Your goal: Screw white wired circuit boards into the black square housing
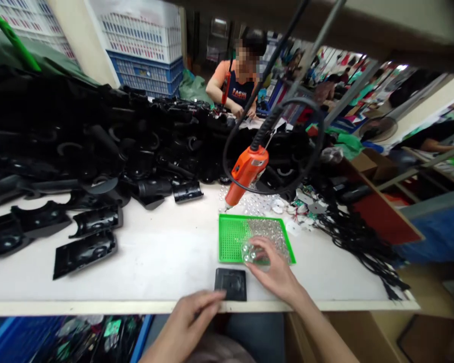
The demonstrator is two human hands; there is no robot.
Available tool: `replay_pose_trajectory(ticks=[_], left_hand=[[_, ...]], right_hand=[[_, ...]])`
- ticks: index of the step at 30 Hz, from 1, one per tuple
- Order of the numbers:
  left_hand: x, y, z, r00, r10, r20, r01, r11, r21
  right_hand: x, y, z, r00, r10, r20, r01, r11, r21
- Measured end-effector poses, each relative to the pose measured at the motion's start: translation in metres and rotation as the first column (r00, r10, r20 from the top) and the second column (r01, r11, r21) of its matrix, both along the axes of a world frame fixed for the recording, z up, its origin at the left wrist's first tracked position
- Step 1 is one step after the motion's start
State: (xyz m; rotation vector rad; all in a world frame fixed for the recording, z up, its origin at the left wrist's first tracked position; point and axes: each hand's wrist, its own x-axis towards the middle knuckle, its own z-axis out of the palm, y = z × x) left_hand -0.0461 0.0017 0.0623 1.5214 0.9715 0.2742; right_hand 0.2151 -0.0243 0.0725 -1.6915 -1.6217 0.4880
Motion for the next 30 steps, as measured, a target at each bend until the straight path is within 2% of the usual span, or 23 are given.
replay_pose_trajectory(ticks=[2,4,6,9,10,11,12,13,14,15,17,19,22,26,30], left_hand=[[0.032,0.002,0.004,0.981,0.017,0.193,-0.003,0.997,-0.071],[0.051,0.000,0.002,0.950,0.031,0.309,0.029,0.982,-0.185],[0.055,-0.006,-0.004,0.944,0.037,0.329,0.072,0.948,-0.311],[0.041,-0.018,-0.015,0.959,-0.070,0.273,0.187,0.884,-0.429],[0.035,-0.019,-0.018,0.965,-0.109,0.237,0.199,0.895,-0.398],[0.030,-0.019,-0.020,0.974,-0.128,0.186,0.181,0.934,-0.308],[0.026,-0.017,-0.021,0.986,-0.113,0.125,0.132,0.979,-0.152],[0.024,-0.013,-0.022,0.995,-0.072,0.071,0.069,0.997,0.046],[0.024,-0.008,-0.024,0.999,-0.031,0.037,0.021,0.969,0.245],[0.025,-0.002,-0.027,1.000,-0.014,0.019,0.005,0.913,0.407],[0.030,0.008,-0.035,0.998,-0.065,-0.011,0.059,0.810,0.584],[0.035,0.013,-0.046,0.991,-0.122,-0.057,0.130,0.757,0.640],[0.039,0.015,-0.058,0.987,-0.118,-0.110,0.161,0.727,0.667],[0.038,0.015,-0.061,0.983,-0.120,-0.136,0.180,0.709,0.681],[0.034,0.017,-0.059,0.983,-0.128,-0.135,0.186,0.669,0.719]], right_hand=[[-0.026,-0.034,-0.006,0.999,-0.002,-0.044,0.005,0.998,0.064],[-0.047,-0.060,-0.013,0.999,-0.039,-0.014,0.040,0.990,0.137],[-0.058,-0.080,-0.018,0.995,-0.042,0.093,0.019,0.970,0.242],[-0.060,-0.100,-0.022,0.966,0.040,0.254,-0.130,0.928,0.350],[-0.057,-0.103,-0.023,0.958,0.052,0.283,-0.157,0.919,0.361],[-0.055,-0.103,-0.023,0.952,0.039,0.305,-0.156,0.917,0.368],[-0.052,-0.101,-0.024,0.944,0.004,0.329,-0.135,0.916,0.378],[-0.050,-0.098,-0.026,0.932,-0.036,0.360,-0.114,0.914,0.388],[-0.048,-0.092,-0.028,0.915,-0.069,0.398,-0.101,0.915,0.391],[-0.047,-0.085,-0.030,0.893,-0.087,0.441,-0.101,0.917,0.386],[-0.049,-0.071,-0.035,0.833,-0.089,0.545,-0.134,0.925,0.355],[-0.054,-0.059,-0.038,0.760,-0.089,0.644,-0.151,0.939,0.308],[-0.062,-0.048,-0.039,0.689,-0.089,0.720,-0.100,0.971,0.216],[-0.071,-0.049,-0.046,0.713,-0.050,0.699,-0.013,0.996,0.084],[-0.091,-0.062,-0.061,0.777,-0.208,0.595,0.161,0.978,0.132]])
